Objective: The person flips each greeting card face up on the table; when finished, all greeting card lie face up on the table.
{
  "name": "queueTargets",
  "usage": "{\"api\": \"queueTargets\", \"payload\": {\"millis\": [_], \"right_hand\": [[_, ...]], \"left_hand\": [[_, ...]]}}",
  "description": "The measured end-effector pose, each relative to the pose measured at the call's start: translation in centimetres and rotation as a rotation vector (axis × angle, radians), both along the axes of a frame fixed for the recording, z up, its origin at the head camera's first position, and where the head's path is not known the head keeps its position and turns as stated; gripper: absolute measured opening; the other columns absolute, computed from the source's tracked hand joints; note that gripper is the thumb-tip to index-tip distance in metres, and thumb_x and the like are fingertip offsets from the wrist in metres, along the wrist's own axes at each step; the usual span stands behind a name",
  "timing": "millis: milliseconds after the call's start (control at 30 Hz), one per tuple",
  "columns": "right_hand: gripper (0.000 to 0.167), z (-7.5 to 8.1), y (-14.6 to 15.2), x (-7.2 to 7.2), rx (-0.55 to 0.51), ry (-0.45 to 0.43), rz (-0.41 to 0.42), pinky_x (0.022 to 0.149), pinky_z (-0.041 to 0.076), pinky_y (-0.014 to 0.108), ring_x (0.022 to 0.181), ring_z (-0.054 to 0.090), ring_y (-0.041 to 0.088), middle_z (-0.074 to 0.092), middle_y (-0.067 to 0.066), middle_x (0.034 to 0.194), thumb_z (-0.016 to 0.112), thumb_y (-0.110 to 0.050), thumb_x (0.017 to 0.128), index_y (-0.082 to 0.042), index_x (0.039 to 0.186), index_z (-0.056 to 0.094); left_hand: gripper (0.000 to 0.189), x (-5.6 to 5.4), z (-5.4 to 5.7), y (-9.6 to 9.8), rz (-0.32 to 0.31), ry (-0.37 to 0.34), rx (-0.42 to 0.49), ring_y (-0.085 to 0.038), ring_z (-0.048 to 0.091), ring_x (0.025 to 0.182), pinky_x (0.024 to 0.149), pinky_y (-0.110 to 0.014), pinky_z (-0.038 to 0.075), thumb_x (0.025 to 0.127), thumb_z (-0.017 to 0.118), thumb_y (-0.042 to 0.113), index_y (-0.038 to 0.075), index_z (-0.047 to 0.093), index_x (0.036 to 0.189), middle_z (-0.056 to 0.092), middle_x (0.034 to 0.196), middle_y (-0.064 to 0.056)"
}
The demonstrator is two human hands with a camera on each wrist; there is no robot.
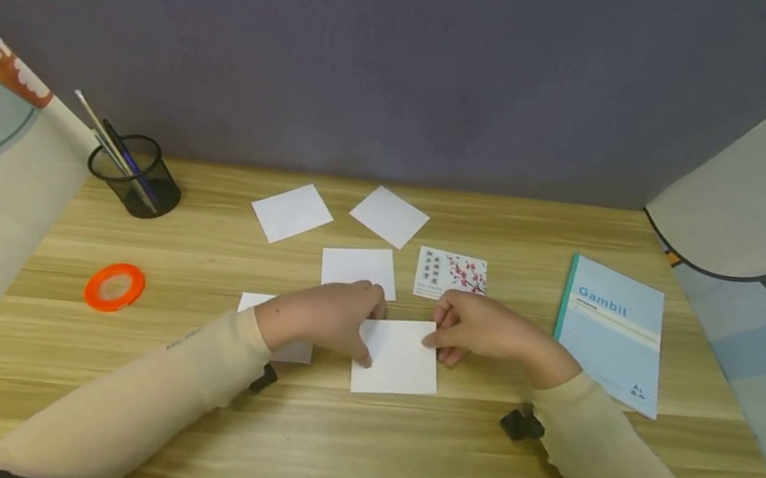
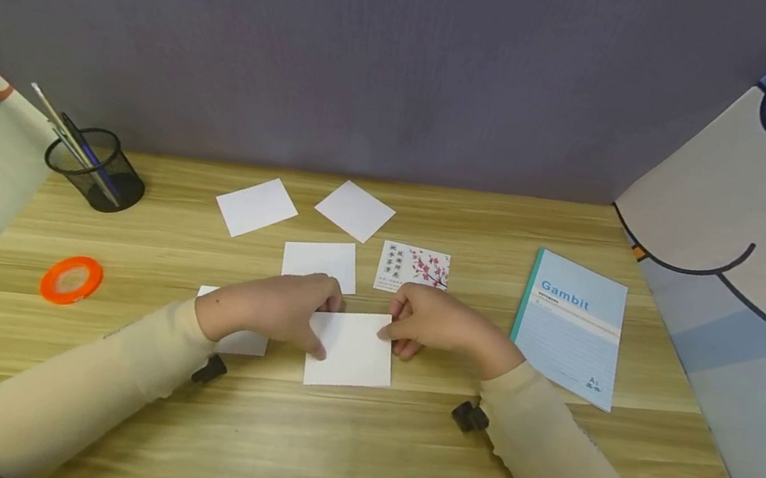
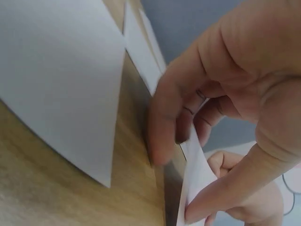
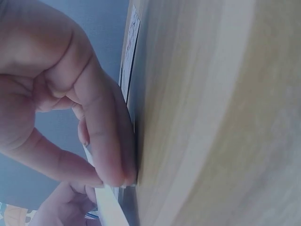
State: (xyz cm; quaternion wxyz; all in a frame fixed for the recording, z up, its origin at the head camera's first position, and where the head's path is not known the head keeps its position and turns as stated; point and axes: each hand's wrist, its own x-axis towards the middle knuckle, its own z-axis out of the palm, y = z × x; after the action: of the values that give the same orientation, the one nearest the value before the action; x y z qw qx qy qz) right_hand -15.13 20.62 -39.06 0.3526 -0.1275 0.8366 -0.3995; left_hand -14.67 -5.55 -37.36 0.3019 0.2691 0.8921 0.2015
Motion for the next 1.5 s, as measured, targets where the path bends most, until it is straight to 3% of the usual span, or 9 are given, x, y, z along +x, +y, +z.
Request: {"api": "queueTargets", "payload": {"millis": [67, 167, 300, 567, 967, 1500], "right_hand": [[0.030, 0.0, 0.1, 0.0, -0.006, -0.002, -0.001, 0.073, 0.068, 0.037, 0.074, 0.075, 0.020, 0.071, 0.016, 0.093, 0.077, -0.014, 0.098, 0.002, 0.110, 0.055], [0.030, 0.0, 0.2, 0.0, -0.013, -0.003, -0.004, 0.074, 0.068, 0.037, 0.074, 0.075, 0.020, 0.071, 0.016, 0.093, 0.077, -0.014, 0.098, 0.003, 0.111, 0.055], [0.031, 0.1, 0.3, -0.1, -0.026, -0.005, -0.012, 0.074, 0.068, 0.038, 0.074, 0.075, 0.020, 0.071, 0.017, 0.093, 0.077, -0.013, 0.098, 0.003, 0.111, 0.054], [0.031, -0.1, 0.6, -0.2, -0.086, -0.008, -0.039, 0.074, 0.069, 0.039, 0.074, 0.076, 0.023, 0.071, 0.017, 0.091, 0.074, -0.011, 0.100, 0.003, 0.113, 0.049], [0.029, -0.4, 0.7, -0.3, -0.172, -0.021, -0.076, 0.074, 0.069, 0.039, 0.075, 0.075, 0.025, 0.067, 0.016, 0.089, 0.066, -0.009, 0.104, 0.003, 0.117, 0.043], [0.028, -0.3, 0.7, -0.6, -0.184, 0.003, -0.114, 0.075, 0.069, 0.040, 0.074, 0.076, 0.025, 0.068, 0.016, 0.089, 0.065, -0.011, 0.105, 0.003, 0.117, 0.044]], "left_hand": [[0.049, -0.5, -0.1, -0.3, 0.013, -0.034, 0.028, -0.017, 0.057, 0.099, 0.095, -0.037, 0.052, 0.086, 0.090, 0.027, 0.011, 0.059, 0.120, 0.062, 0.113, -0.002], [0.043, -1.1, -0.2, -0.6, 0.037, -0.109, 0.069, -0.013, 0.065, 0.094, 0.097, -0.036, 0.053, 0.090, 0.087, 0.024, 0.011, 0.058, 0.120, 0.063, 0.114, -0.003], [0.040, -1.5, -0.5, -0.8, 0.066, -0.200, 0.111, -0.015, 0.074, 0.081, 0.090, -0.032, 0.057, 0.095, 0.082, 0.021, 0.011, 0.056, 0.123, 0.063, 0.116, -0.007], [0.039, -1.8, -0.8, -0.9, 0.133, -0.287, 0.217, -0.018, 0.076, 0.081, 0.080, -0.028, 0.064, 0.097, 0.078, 0.012, 0.005, 0.054, 0.127, 0.059, 0.121, -0.012], [0.038, -2.1, -1.2, -0.8, 0.215, -0.323, 0.277, -0.018, 0.074, 0.087, 0.079, -0.029, 0.066, 0.100, 0.073, 0.009, 0.002, 0.050, 0.130, 0.064, 0.122, -0.015], [0.036, -2.2, -0.8, -0.6, 0.222, -0.296, 0.328, -0.020, 0.073, 0.090, 0.078, -0.029, 0.066, 0.104, 0.068, 0.009, 0.003, 0.047, 0.133, 0.062, 0.126, -0.018]]}}
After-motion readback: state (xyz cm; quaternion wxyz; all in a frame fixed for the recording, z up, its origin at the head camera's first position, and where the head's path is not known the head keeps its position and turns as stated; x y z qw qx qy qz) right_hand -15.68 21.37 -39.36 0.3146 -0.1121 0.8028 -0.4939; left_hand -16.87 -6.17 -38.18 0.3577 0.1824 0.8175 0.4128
